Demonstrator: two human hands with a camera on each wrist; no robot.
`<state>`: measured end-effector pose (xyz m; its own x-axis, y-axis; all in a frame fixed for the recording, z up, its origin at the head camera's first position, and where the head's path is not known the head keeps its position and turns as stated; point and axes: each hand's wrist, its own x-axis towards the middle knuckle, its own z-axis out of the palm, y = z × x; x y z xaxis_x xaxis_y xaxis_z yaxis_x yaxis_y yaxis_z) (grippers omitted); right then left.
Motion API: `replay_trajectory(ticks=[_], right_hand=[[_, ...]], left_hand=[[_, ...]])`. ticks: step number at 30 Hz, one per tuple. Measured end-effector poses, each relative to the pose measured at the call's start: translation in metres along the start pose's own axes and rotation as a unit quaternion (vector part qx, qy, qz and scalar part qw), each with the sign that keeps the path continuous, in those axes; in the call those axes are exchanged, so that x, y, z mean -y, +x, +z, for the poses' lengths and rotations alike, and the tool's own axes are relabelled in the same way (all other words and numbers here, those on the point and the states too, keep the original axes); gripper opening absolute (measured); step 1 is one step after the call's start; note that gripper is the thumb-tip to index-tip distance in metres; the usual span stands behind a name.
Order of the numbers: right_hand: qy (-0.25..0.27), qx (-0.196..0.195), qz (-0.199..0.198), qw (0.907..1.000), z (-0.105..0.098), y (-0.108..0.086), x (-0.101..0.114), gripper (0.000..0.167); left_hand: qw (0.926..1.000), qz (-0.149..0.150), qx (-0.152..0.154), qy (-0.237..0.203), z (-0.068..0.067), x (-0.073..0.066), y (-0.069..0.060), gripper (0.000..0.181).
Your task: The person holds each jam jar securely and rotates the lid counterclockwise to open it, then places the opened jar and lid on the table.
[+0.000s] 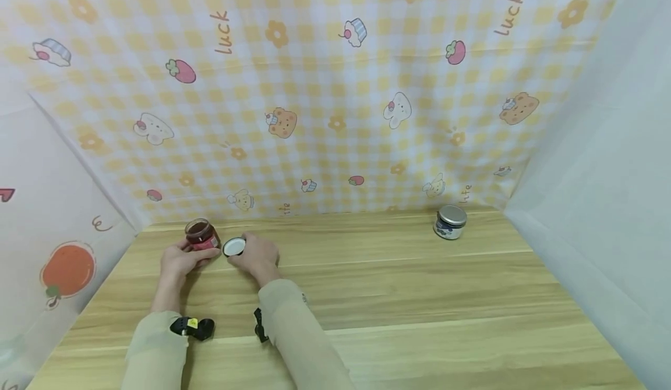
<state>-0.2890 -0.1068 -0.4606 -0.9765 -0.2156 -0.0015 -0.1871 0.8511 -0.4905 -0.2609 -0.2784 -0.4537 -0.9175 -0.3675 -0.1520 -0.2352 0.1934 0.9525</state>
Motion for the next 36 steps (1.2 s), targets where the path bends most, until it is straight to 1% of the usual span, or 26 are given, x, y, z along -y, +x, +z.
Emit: replay_trajectory(ticks=[2,6,8,13,18,22,27,36], right_hand=[[0.010,0.005,-0.003,0.9999,0.0010,0.0012,0.0010,0.044],[0.024,0.013,-0.007,0.9996,0.0010,0.0041,0.0031,0.046],[0.030,0.014,-0.008,0.9994,-0.0009,0.0053,0.0023,0.047],[0.041,0.020,-0.010,0.9989,-0.0027,0.0059,0.0014,0.052],[0.047,0.023,-0.009,0.9986,-0.0009,0.0058,0.0008,0.053],[0.045,0.024,-0.015,0.9986,0.0008,0.0080,-0.0009,0.053],[0.044,0.031,-0.019,0.9984,0.0000,0.0067,-0.0022,0.059],[0.053,0.034,0.000,0.9980,-0.0035,0.0035,0.0000,0.074]], left_hand=[[1.0000,-0.003,-0.003,-0.004,-0.0011,0.0013,0.0014,0.076],[0.9998,-0.004,0.003,-0.019,-0.0029,0.0025,0.0042,0.077],[0.9997,-0.004,0.006,-0.024,-0.0015,0.0014,0.0048,0.075],[0.9994,-0.011,0.010,-0.032,-0.0020,0.0002,0.0034,0.074],[0.9991,-0.011,0.018,-0.038,-0.0042,0.0039,0.0032,0.077],[0.9988,-0.009,0.019,-0.045,-0.0030,0.0047,0.0037,0.078],[0.9989,-0.004,0.023,-0.039,-0.0028,0.0053,0.0021,0.078],[0.9987,-0.004,0.028,-0.041,-0.0036,0.0067,0.0020,0.080]])
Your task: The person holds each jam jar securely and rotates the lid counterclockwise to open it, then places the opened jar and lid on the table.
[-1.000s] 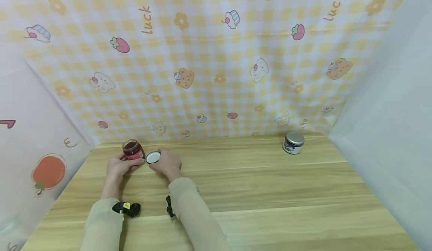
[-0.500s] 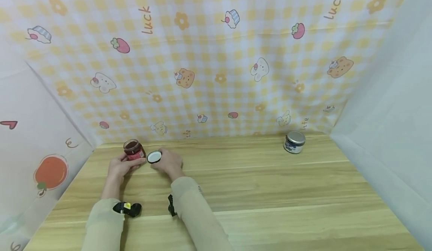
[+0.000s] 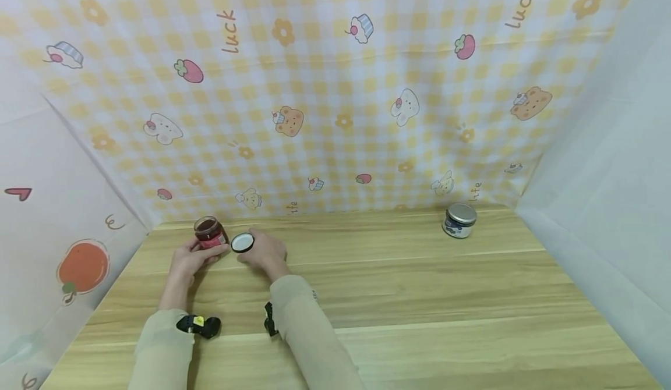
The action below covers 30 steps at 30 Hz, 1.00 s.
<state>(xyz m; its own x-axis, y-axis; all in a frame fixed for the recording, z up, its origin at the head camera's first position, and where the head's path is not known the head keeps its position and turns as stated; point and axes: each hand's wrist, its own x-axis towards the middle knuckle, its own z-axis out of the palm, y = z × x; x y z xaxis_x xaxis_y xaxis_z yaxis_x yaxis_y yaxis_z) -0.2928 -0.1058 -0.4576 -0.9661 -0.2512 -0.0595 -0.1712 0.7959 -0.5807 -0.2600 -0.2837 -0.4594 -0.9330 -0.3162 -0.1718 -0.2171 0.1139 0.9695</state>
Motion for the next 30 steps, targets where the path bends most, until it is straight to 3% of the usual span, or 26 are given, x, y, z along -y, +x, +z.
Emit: replay_trajectory(ticks=[17,25,30], right_hand=[[-0.010,-0.006,-0.026,0.9996,-0.008,-0.004,-0.007,0.070],[0.000,0.013,-0.062,0.9980,-0.007,-0.004,-0.006,0.070],[0.016,0.027,-0.095,0.9950,-0.011,-0.007,-0.005,0.064]], left_hand=[[0.9996,-0.004,-0.023,0.012,0.010,-0.009,-0.007,0.085],[0.9944,0.017,-0.059,0.086,0.010,-0.015,-0.012,0.090],[0.9920,0.022,-0.063,0.107,0.009,-0.019,-0.016,0.093]])
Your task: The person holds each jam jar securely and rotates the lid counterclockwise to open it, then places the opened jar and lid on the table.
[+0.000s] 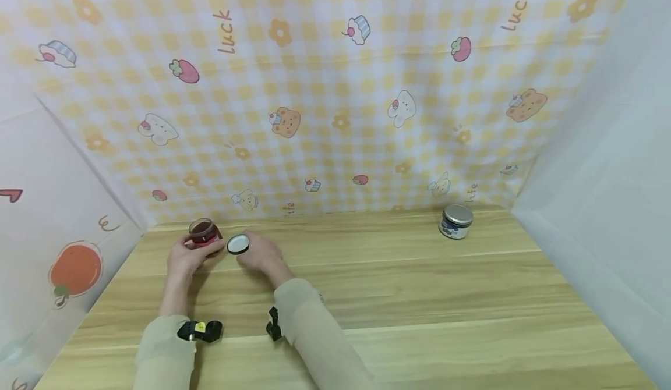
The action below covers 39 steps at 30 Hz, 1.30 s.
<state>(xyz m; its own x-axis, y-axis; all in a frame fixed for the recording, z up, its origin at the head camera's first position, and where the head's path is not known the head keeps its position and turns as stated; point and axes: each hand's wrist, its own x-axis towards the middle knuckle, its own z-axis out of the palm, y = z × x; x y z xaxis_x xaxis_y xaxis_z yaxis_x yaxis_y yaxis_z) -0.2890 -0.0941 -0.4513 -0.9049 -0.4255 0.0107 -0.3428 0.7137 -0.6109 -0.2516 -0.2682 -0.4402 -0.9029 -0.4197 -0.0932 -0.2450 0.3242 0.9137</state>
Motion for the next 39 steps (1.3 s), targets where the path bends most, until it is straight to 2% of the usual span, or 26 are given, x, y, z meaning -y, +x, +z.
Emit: replay_trajectory(ticks=[4,11,14,17,23,28,39], right_hand=[[0.018,0.009,-0.009,0.9998,-0.005,-0.005,0.000,0.065],[0.057,0.015,0.003,0.9982,-0.016,-0.015,-0.003,0.070],[0.072,0.017,0.004,0.9973,-0.019,-0.018,-0.002,0.070],[0.068,0.017,0.001,0.9975,-0.021,-0.020,-0.002,0.069],[0.052,0.006,-0.014,0.9986,-0.025,-0.023,-0.005,0.070],[0.030,-0.009,-0.026,0.9992,-0.029,-0.026,-0.006,0.069],[0.029,-0.024,-0.059,0.9975,-0.051,-0.041,-0.007,0.069]], left_hand=[[0.9999,0.005,-0.004,-0.014,0.001,-0.003,-0.003,0.095],[0.9993,0.014,-0.028,-0.018,0.002,-0.007,-0.009,0.092],[0.9984,0.020,-0.040,-0.033,0.001,-0.010,-0.010,0.093],[0.9972,0.027,-0.056,-0.042,0.001,-0.012,-0.010,0.095],[0.9950,0.047,-0.083,-0.032,0.003,-0.017,-0.009,0.087],[0.9953,0.049,-0.081,-0.021,0.002,-0.020,-0.014,0.087],[0.9947,0.057,-0.085,-0.014,-0.007,-0.033,-0.024,0.083]])
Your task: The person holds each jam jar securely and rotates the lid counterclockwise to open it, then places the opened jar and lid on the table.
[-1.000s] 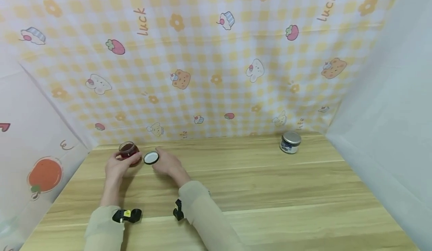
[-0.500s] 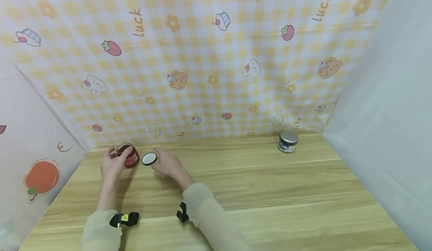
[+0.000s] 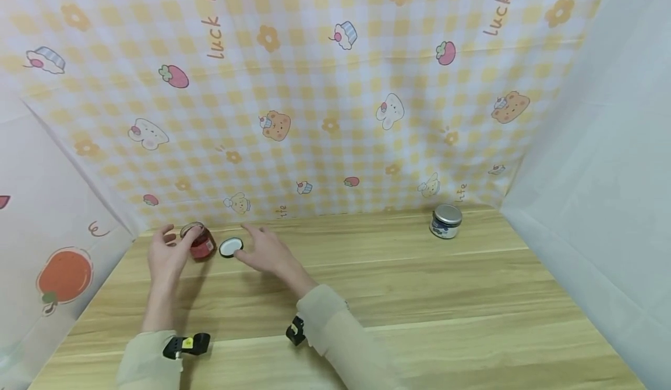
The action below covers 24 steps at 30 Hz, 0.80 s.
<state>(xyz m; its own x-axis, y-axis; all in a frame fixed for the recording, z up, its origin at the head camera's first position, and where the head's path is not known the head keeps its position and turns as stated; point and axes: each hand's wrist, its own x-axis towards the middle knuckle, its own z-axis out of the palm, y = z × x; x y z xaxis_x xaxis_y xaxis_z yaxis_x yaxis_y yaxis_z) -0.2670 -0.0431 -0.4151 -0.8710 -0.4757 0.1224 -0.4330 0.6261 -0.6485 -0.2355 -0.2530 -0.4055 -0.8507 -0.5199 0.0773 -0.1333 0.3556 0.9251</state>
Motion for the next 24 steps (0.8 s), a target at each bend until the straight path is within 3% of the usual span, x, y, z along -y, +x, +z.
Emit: replay_trajectory(ticks=[24], right_hand=[[0.023,-0.047,-0.021,0.9984,-0.046,-0.043,-0.016,0.069]], left_hand=[[0.9966,0.071,-0.005,0.041,0.005,-0.029,-0.017,0.075]])
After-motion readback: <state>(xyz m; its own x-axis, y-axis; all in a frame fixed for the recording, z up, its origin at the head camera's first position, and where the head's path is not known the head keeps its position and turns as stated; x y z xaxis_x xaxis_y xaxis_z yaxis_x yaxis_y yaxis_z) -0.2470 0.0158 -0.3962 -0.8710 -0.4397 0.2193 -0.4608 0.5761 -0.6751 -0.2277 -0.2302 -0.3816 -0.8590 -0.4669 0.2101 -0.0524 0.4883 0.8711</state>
